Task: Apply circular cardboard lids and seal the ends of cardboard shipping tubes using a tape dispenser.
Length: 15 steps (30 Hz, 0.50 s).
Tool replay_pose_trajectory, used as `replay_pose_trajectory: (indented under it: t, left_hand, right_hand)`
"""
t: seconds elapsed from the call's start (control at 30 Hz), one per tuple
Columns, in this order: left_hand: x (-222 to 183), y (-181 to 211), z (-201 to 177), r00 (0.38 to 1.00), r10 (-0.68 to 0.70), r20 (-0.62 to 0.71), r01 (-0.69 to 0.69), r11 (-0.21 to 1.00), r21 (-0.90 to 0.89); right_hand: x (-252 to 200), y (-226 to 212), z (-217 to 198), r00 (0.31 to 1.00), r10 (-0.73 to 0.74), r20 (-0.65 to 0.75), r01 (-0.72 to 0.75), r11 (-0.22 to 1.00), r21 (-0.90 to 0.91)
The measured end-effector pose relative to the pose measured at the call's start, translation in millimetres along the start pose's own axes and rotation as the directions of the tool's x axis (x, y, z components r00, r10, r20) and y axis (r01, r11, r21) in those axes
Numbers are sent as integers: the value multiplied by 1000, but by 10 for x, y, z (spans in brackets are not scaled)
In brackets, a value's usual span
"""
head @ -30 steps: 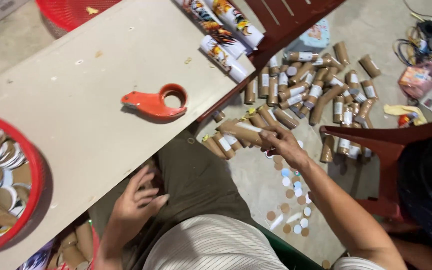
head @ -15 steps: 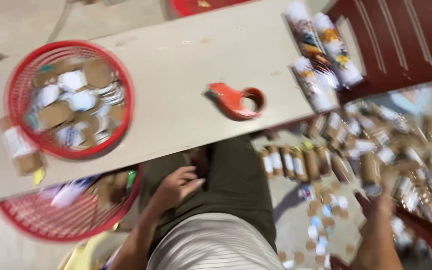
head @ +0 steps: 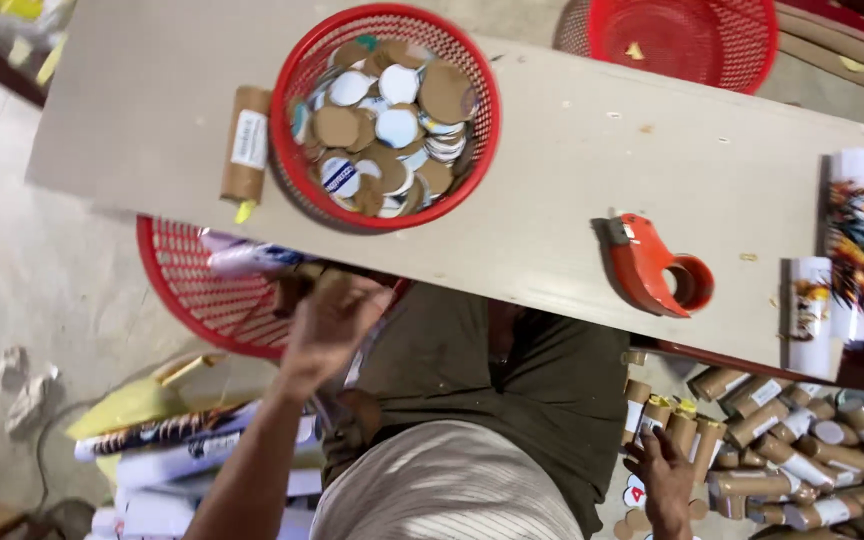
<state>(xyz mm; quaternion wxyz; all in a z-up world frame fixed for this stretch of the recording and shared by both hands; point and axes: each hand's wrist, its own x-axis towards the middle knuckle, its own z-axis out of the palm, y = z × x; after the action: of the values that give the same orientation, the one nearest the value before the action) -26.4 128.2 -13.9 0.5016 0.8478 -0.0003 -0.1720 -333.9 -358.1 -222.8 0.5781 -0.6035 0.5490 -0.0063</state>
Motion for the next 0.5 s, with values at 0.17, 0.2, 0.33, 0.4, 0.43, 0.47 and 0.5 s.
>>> replay_pose_trajectory:
  t: [0.17, 0.2, 0.33, 0.4, 0.43, 0.47, 0.5]
  left_hand:
    - [187, -1546, -311, 958, -152, -244, 238, 894, 379]
    - [244, -1939, -333, 943, -206, -260, 301, 861, 410]
    - [343, -2856, -391, 930, -193, -313, 322, 837, 442]
    - [337, -2924, -364, 931, -196, -309, 322, 840, 437]
    - [340, -2947, -335, 933, -189, -306, 315, 843, 437]
    - [358, -2904, -306, 934, -191, -301, 312, 845, 434]
    - [376, -2856, -272, 931, -215, -294, 325, 854, 407]
  right_hand:
    - [-426, -596, 339, 993, -69, 94, 91, 965, -247]
    - [-366, -562, 324, 991, -96, 93, 114, 971, -210]
    - [-251, -504, 251, 978, -177, 114, 195, 965, -177]
    - [-370, -607, 307, 981, -169, 99, 186, 961, -202]
    - [-430, -663, 319, 983, -164, 81, 178, 960, -218]
    - [-472, -675, 350, 983, -165, 75, 178, 959, -222]
    - [-512, -691, 375, 982, -172, 74, 185, 955, -232]
